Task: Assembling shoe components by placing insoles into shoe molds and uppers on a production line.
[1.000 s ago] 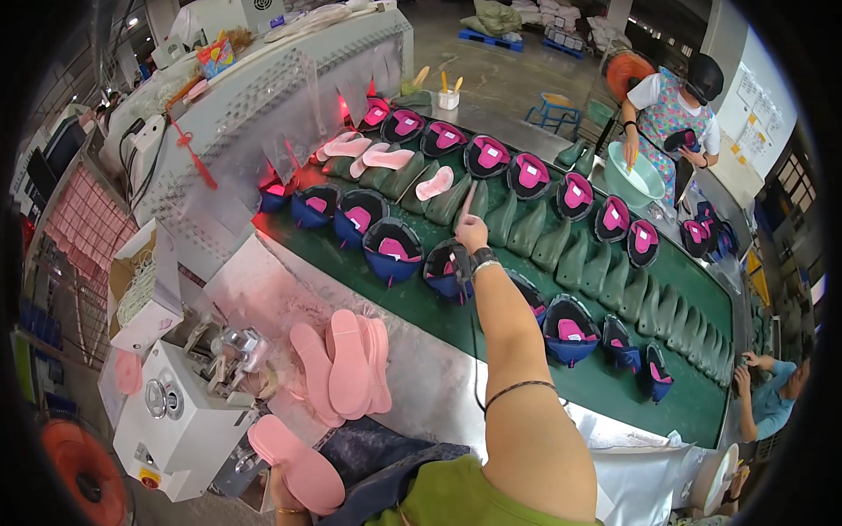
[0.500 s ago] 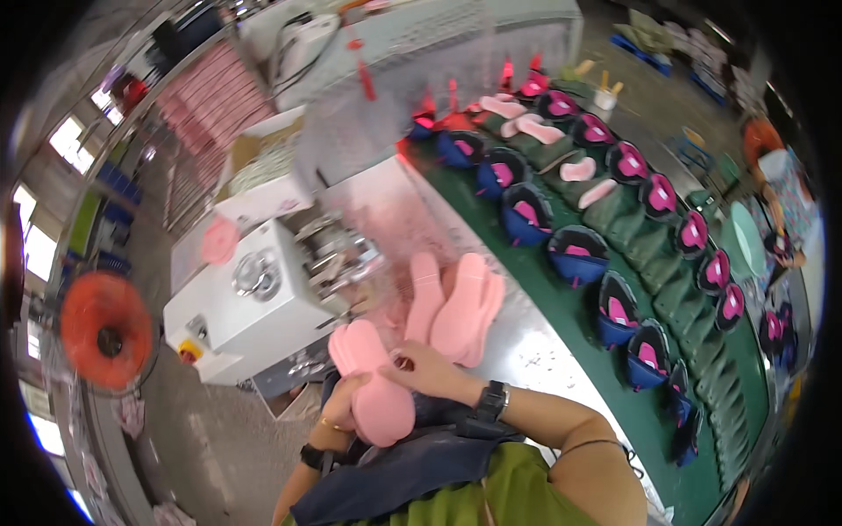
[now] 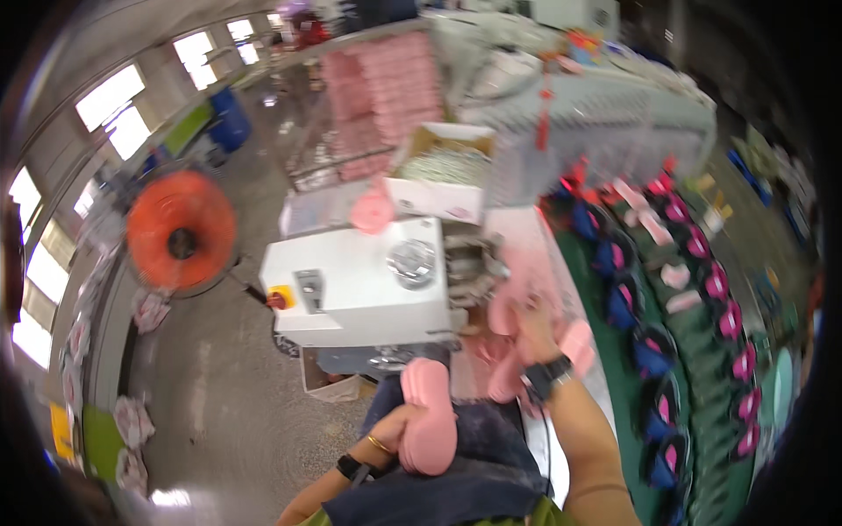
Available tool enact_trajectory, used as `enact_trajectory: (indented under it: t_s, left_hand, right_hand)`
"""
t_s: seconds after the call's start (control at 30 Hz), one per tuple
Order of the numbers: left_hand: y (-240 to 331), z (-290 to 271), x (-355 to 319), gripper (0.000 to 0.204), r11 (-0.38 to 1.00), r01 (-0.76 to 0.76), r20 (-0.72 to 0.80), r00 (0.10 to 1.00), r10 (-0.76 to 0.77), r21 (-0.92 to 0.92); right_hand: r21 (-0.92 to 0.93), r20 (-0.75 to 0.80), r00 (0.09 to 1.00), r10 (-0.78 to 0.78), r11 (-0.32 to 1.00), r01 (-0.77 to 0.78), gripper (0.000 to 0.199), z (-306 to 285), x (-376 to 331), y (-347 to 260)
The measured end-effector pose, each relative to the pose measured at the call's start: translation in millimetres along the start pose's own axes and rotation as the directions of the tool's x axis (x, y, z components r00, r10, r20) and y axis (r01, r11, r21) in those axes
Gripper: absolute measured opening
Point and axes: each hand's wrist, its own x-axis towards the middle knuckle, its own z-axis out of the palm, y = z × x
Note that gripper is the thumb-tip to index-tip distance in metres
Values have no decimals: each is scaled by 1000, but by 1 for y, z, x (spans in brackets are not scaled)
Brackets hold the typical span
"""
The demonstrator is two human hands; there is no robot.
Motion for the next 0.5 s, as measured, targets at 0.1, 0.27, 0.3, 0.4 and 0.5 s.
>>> enact_trajectory:
  t_s: [0.1, 0.27, 0.3, 0.4, 0.5]
  left_hand:
    - [-21, -39, -29, 38, 992, -123, -231, 966, 113, -30]
    - [-14, -32, -32, 31, 983, -155, -226, 965, 131, -93]
    - [-22, -37, -28, 31, 985, -155, -208, 969, 137, -74]
    - [-18, -32, -24, 31, 987, -145, -191, 973, 129, -72]
    - [-16, -27, -38, 30, 985, -162, -208, 967, 146, -63]
  right_hand:
    - [542, 422, 819, 388, 617, -571, 41, -36, -2, -124]
    - [-60, -166, 964, -208, 978, 200, 22, -61, 8, -111]
    - [-47, -163, 961, -223, 975, 218, 22, -52, 11, -97]
    - [-17, -21, 999, 29, 999, -29, 25, -21, 23, -56]
    - [241, 162, 944, 288, 916, -321, 32, 1, 36, -89]
